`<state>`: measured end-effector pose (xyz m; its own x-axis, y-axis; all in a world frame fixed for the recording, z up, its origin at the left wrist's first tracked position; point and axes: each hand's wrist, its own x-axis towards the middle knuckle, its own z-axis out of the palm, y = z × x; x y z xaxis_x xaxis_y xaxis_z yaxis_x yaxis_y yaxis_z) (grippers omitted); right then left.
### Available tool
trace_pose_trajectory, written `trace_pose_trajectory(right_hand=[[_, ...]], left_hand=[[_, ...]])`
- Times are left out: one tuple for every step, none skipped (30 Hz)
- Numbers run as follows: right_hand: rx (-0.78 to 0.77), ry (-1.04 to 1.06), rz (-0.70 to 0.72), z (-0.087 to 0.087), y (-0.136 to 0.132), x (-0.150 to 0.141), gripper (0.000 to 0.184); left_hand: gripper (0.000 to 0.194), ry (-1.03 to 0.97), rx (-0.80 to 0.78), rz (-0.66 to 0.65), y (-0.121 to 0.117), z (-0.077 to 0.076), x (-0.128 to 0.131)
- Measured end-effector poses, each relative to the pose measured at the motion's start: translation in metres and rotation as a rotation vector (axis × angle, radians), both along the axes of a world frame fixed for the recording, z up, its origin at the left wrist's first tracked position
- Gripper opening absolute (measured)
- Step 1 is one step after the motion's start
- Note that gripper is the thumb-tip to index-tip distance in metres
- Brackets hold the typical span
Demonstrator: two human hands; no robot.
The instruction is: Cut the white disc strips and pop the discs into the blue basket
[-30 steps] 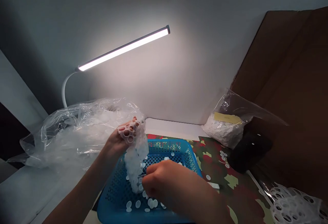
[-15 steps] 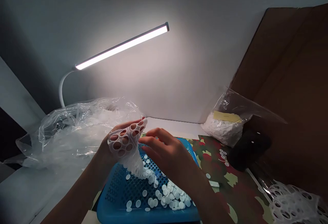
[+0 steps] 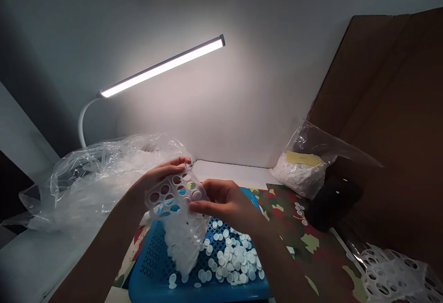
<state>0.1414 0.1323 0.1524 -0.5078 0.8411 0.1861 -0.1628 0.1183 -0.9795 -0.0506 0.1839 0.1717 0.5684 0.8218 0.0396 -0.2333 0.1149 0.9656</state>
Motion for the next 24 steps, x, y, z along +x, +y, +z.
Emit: trace_pose_trajectory(right_hand=[[-0.004,-0.007,-0.026,0.002,-0.001,0.001,0.013],[-0.006,-0.018,-0.048,0.004,-0.002,0.002,0.012],[-0.008,-0.033,-0.064,0.006,-0.003,0.002,0.011],[-0.01,-0.048,-0.069,0.008,-0.004,0.003,0.011],[-0.011,-0.06,-0.066,0.009,-0.005,0.003,0.011],[-0.012,-0.069,-0.058,0.009,-0.005,0.003,0.01],[-0.012,-0.077,-0.048,0.009,-0.006,0.003,0.01],[-0.011,-0.082,-0.038,0.009,-0.006,0.004,0.01],[-0.01,-0.087,-0.026,0.009,-0.005,0.005,0.01],[-0.011,-0.093,-0.013,0.008,-0.005,0.007,0.01],[-0.013,-0.103,-0.004,0.008,-0.005,0.009,0.011],[-0.011,-0.115,0.002,0.007,-0.004,0.012,0.013],[-0.006,-0.13,0.001,0.007,-0.003,0.014,0.014],[0.002,-0.144,-0.008,0.007,-0.002,0.016,0.016],[0.014,-0.156,-0.02,0.007,-0.002,0.017,0.017],[0.031,-0.16,-0.033,0.007,-0.002,0.018,0.018],[0.054,-0.163,-0.05,0.008,-0.002,0.017,0.019],[0.084,-0.175,-0.083,0.009,-0.003,0.015,0.02],[0.124,-0.204,-0.145,0.009,-0.005,0.013,0.022],[0.177,-0.251,-0.246,0.01,-0.007,0.009,0.025],[0.239,-0.311,-0.387,0.011,-0.01,0.005,0.027],[0.307,-0.379,-0.548,0.011,-0.012,0.001,0.029],[0.37,-0.445,-0.698,0.011,-0.015,-0.003,0.029],[0.418,-0.504,-0.802,0.011,-0.018,-0.007,0.028]], left_hand=[[0.021,0.015,0.0,-0.01,0.001,0.0,-0.001],[0.021,0.031,-0.001,-0.021,0.002,0.0,0.0],[0.024,0.055,0.021,-0.024,0.001,-0.001,0.002],[0.03,0.094,0.08,-0.018,-0.001,-0.002,0.004],[0.037,0.144,0.151,-0.009,-0.003,-0.003,0.007],[0.041,0.192,0.223,0.002,-0.005,-0.006,0.01],[0.042,0.232,0.271,-0.011,-0.007,-0.008,0.012],[0.044,0.261,0.287,-0.061,-0.008,-0.01,0.015],[0.046,0.285,0.292,-0.114,-0.01,-0.012,0.016],[0.047,0.311,0.294,-0.161,-0.01,-0.014,0.016],[0.047,0.337,0.304,-0.191,-0.011,-0.014,0.016],[0.046,0.365,0.325,-0.201,-0.012,-0.014,0.015],[0.044,0.393,0.347,-0.207,-0.013,-0.013,0.014],[0.042,0.409,0.361,-0.222,-0.015,-0.012,0.013],[0.041,0.409,0.359,-0.251,-0.016,-0.011,0.013],[0.041,0.394,0.349,-0.284,-0.017,-0.01,0.013],[0.041,0.366,0.338,-0.304,-0.017,-0.009,0.013],[0.04,0.329,0.323,-0.3,-0.017,-0.009,0.014],[0.04,0.288,0.302,-0.274,-0.017,-0.01,0.016],[0.039,0.244,0.278,-0.228,-0.017,-0.011,0.018],[0.039,0.204,0.251,-0.173,-0.016,-0.012,0.02],[0.039,0.174,0.223,-0.121,-0.016,-0.013,0.022],[0.04,0.155,0.197,-0.086,-0.016,-0.014,0.025],[0.04,0.143,0.182,-0.066,-0.016,-0.015,0.027]])
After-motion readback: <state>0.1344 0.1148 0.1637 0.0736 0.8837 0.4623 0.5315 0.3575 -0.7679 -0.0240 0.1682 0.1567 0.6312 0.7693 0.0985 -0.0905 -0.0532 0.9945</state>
